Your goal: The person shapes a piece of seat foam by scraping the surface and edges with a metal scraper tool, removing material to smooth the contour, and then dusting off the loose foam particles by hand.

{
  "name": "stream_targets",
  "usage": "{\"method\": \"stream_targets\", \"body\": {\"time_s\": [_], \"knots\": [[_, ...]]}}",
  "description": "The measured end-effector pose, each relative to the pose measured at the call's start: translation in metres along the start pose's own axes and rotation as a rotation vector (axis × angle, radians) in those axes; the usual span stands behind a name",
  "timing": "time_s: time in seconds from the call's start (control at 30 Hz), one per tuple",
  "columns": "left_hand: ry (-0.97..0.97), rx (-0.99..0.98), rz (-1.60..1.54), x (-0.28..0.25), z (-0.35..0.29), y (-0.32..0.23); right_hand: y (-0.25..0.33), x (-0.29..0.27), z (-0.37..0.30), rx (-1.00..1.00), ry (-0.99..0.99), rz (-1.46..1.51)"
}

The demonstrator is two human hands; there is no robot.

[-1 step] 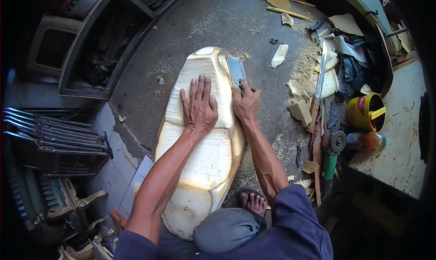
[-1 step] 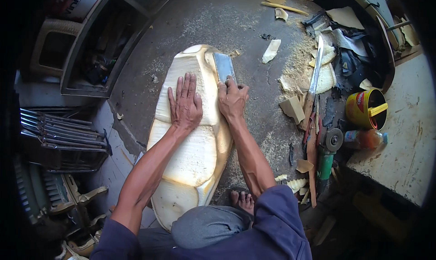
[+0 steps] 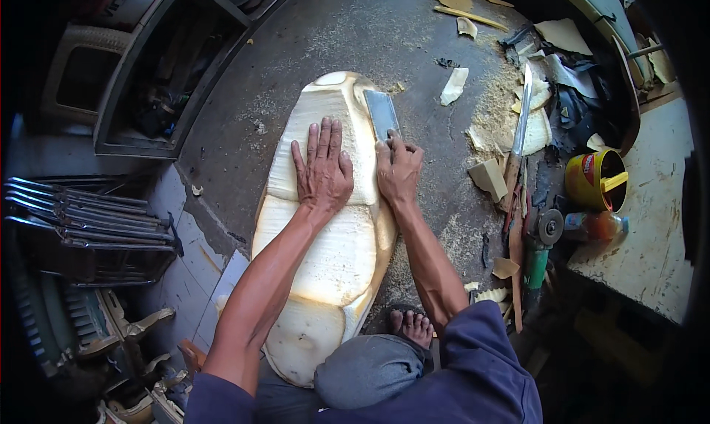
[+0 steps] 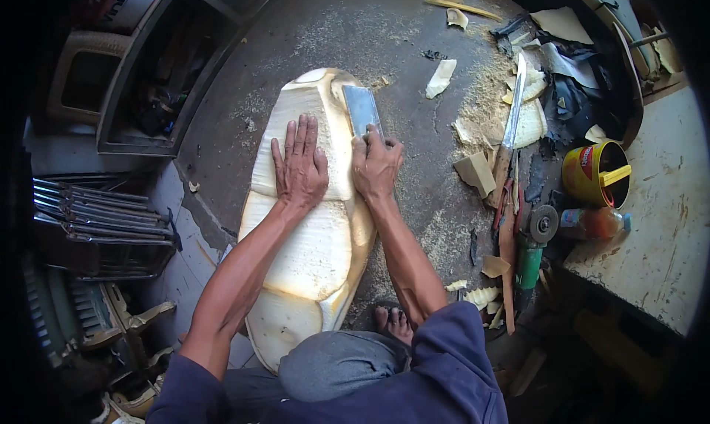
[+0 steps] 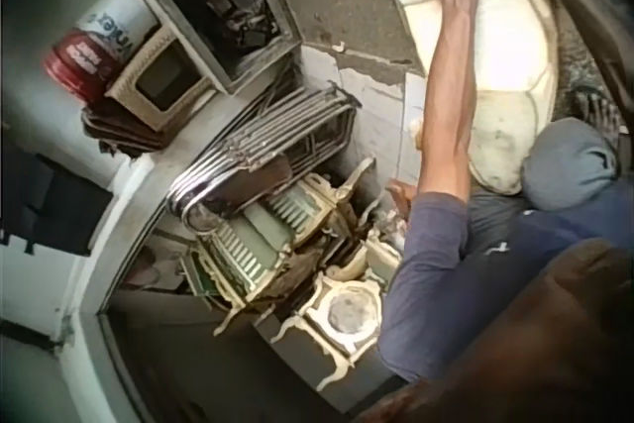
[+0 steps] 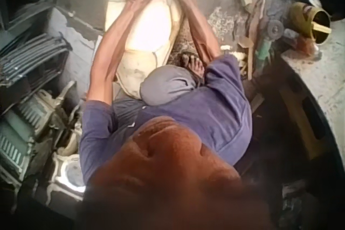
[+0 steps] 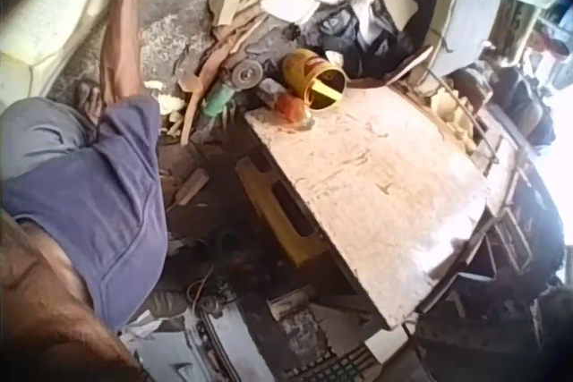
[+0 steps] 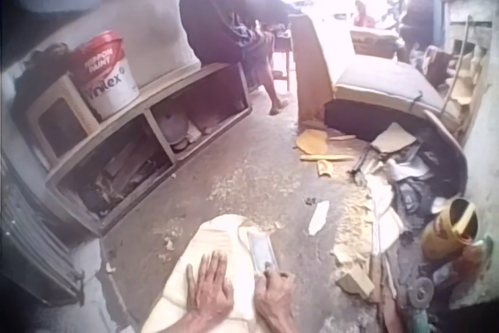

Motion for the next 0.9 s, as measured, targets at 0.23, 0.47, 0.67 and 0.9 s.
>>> {"method": "stream_targets", "body": {"time_s": [0.23,0.47,0.67,0.9], "knots": [[-0.016,0.007,0.065,-0.009,0.003,0.006,0.008,-0.021,-0.111,-0.104,0.103,0.008],[-0.019,0.002,0.042,0.003,-0.008,0.016,0.005,0.014,-0.016,0.011,0.033,0.076],[-0.026,0.011,0.034,-0.013,-0.006,0.006,0.014,-0.018,-0.118,-0.063,0.053,0.017],[-0.002,0.007,0.039,0.006,-0.013,0.014,0.001,0.018,0.003,0.122,0.048,0.074]]}}
Point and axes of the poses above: each hand's wrist, its own z-axis towards the middle knuckle, its own x-axis out of the palm, y = z × x, the point moved 9 cm from there along z, towards the middle knuckle, and after that the axes turned 12 degrees about z, right-handed, at the moved point
